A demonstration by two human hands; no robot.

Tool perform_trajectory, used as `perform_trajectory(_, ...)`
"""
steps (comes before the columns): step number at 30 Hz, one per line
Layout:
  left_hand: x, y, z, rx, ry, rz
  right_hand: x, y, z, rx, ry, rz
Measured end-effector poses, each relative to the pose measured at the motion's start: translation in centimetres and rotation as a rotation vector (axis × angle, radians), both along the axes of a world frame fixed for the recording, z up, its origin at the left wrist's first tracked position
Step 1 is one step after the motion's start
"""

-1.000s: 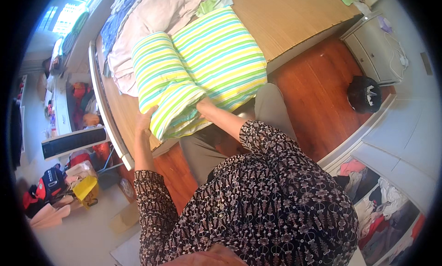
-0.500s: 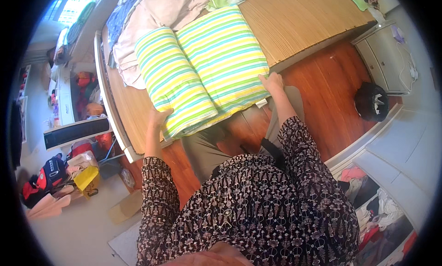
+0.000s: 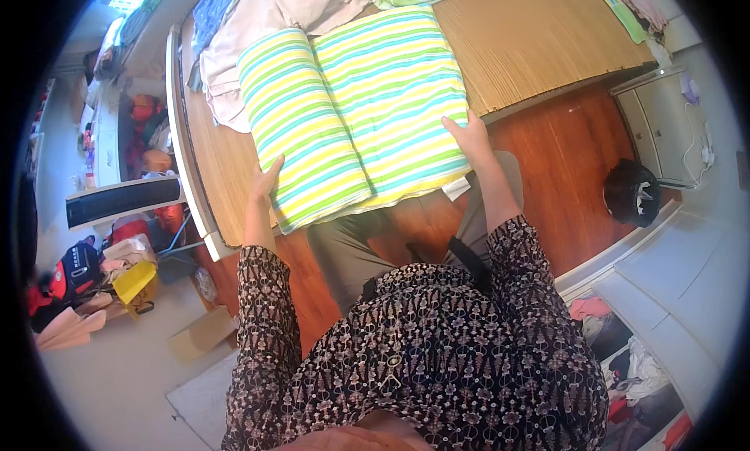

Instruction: The person puts a striped pillowcase onto a white pillow by hand, smoothing the fabric and tucking the pillow inside.

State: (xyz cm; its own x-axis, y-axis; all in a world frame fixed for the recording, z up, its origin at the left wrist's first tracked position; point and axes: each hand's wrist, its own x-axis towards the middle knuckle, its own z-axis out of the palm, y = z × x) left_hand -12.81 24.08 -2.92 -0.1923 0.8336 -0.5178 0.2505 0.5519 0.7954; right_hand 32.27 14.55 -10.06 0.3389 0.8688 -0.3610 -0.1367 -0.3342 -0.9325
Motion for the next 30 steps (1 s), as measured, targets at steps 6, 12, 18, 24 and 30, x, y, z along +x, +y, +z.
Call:
perform_trajectory(6,1.5,0.2,-1.4,0.063,0.065,-0.099,-3.9,4.9,8.8,0.162,0.47,-0.019)
perform_trajectory(12,6.8,-2.0,-3.6,0.307,-0.599,0.234,-25.9,10.1,18.0,0.23,-0.584,0.589)
perform_trajectory(18,10.2,-10.4,-9.5,-0.016,-0.751,0.481,-27.5,4.4,7.8,0.324,-0.84,1.163)
perform_trajectory(24,10.2,-14.9,-7.7,-0.02,-1.019,0.446,-21.9,-0.6,7.9,0.438,-0.772,1.063)
perform_trajectory(30,12.0,-14.1,-3.6,0.1,-0.825,0.209,-17.5,-1.4,9.6,0.432,-0.703,1.111)
